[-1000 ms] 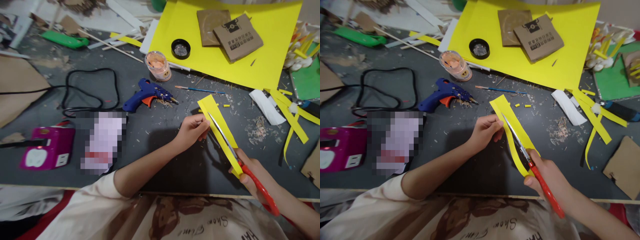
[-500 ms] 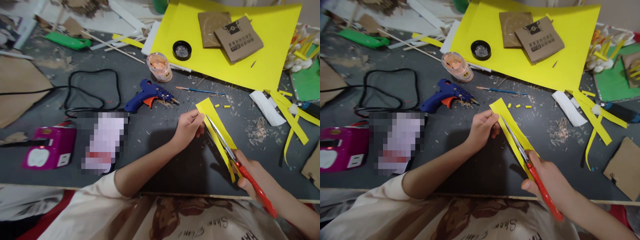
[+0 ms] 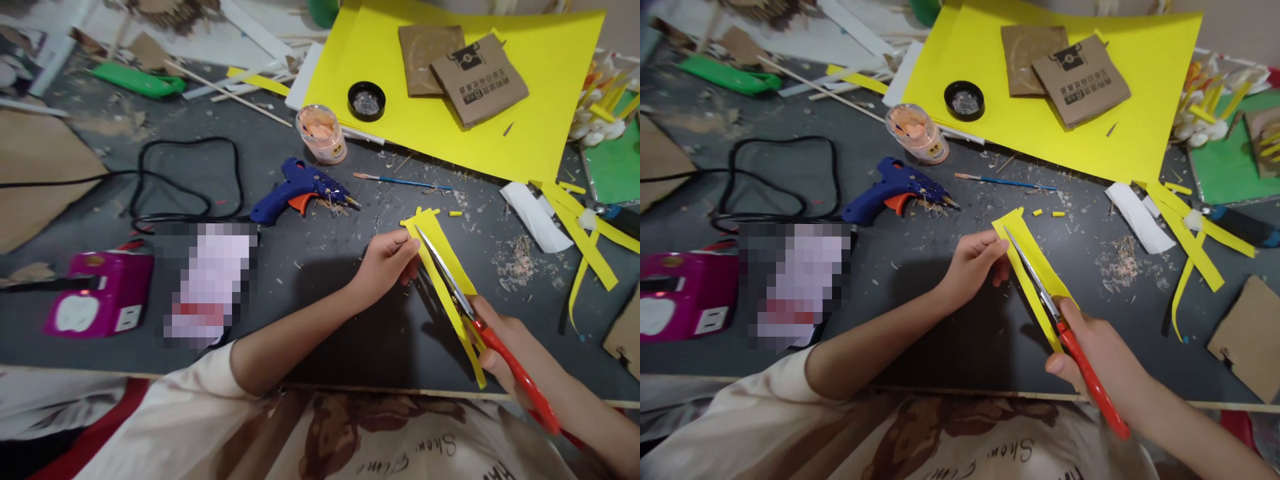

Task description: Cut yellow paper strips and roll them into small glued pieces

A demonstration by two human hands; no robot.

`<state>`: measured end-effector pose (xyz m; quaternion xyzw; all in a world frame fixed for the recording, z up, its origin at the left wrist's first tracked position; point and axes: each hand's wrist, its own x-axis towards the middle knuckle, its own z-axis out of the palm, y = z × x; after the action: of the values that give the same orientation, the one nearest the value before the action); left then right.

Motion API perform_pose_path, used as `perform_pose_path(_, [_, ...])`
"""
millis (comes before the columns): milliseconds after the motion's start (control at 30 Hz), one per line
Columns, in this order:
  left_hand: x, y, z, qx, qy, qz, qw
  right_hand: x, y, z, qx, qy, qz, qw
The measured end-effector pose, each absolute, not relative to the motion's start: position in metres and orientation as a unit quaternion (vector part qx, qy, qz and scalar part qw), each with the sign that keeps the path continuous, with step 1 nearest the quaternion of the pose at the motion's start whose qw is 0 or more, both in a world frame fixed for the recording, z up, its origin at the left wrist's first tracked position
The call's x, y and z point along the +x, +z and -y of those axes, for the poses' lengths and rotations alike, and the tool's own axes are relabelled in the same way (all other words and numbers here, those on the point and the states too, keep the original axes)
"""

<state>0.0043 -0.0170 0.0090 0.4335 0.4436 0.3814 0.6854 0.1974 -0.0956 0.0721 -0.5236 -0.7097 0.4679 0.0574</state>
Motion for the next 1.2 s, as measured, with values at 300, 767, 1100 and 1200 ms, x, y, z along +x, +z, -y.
perform_pose_path(300, [0.0021,0.0079,0.0117,0.408,0.410,-0.432,0.692,0.1980,0.0710,0.0986,-0.531,0.463,0.708,0.049])
perform_pose_path(767, [0.0012,0.0091,0.0139,0.423,0.407,-0.446,0.676,0.1961,0.0739,0.0972,-0.514,0.446,0.731,0.045])
perform_pose_path(1100, [0.0043,0.0077,0.0169,0.418,0.375,-0.450,0.695,0.1924,0.0765,0.0924,-0.535,0.444,0.719,0.027])
perform_pose_path(1200, [0.0044,0.0089,0.0161,0.413,0.374,-0.450,0.698,0.1916,0.0731,0.0930,-0.547,0.428,0.719,0.021])
